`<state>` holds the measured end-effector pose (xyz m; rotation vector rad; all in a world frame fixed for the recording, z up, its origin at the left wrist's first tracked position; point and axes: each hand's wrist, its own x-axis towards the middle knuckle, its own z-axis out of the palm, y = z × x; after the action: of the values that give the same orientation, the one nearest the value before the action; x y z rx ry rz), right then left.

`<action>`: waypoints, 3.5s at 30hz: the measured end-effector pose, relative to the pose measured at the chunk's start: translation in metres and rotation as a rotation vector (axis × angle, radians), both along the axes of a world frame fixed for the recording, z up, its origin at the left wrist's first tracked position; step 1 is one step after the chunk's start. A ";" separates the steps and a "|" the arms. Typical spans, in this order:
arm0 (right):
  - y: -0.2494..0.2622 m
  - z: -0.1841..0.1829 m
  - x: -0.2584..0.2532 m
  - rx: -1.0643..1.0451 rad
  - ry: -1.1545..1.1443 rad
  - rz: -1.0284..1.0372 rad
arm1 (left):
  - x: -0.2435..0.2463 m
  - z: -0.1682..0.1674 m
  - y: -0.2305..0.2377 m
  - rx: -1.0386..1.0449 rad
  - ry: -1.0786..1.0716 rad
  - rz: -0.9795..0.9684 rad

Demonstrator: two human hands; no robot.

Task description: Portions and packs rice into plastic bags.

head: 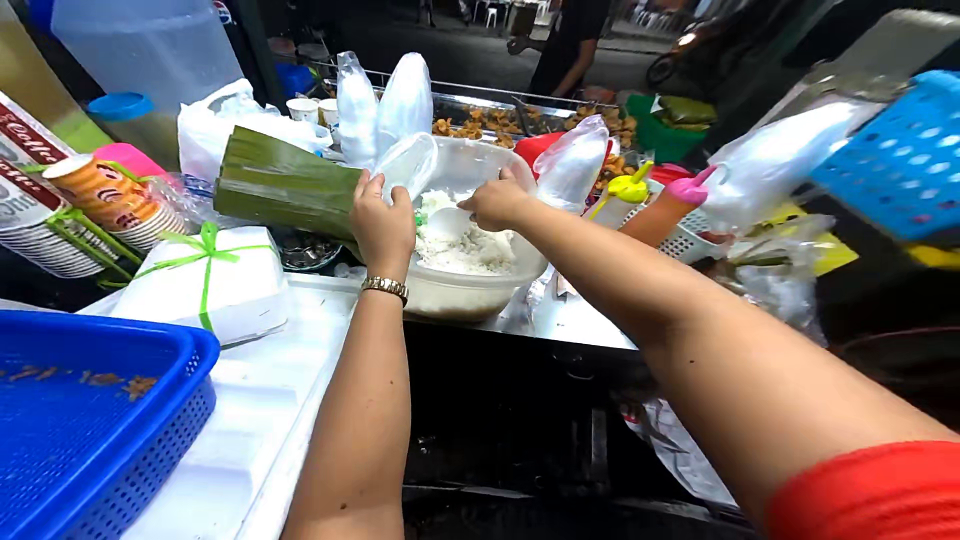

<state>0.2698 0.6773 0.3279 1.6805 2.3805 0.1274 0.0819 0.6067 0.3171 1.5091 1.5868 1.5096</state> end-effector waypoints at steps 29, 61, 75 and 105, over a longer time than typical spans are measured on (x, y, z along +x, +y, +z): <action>-0.065 0.024 0.028 -0.427 0.720 -0.024 | -0.004 -0.005 0.005 0.080 -0.149 0.039; -0.082 0.021 0.008 -0.003 0.181 -0.160 | -0.019 0.014 0.029 -0.227 0.155 -0.239; -0.077 0.002 -0.019 -0.252 0.427 0.022 | -0.015 0.008 0.025 -0.166 0.155 -0.118; -0.096 0.073 0.037 -0.095 0.985 -0.339 | -0.018 0.047 0.024 -0.393 0.236 -0.399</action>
<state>0.3068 0.5815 0.4006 2.4230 2.5055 -1.0806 0.0642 0.6311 0.3636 1.6822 1.4818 0.7756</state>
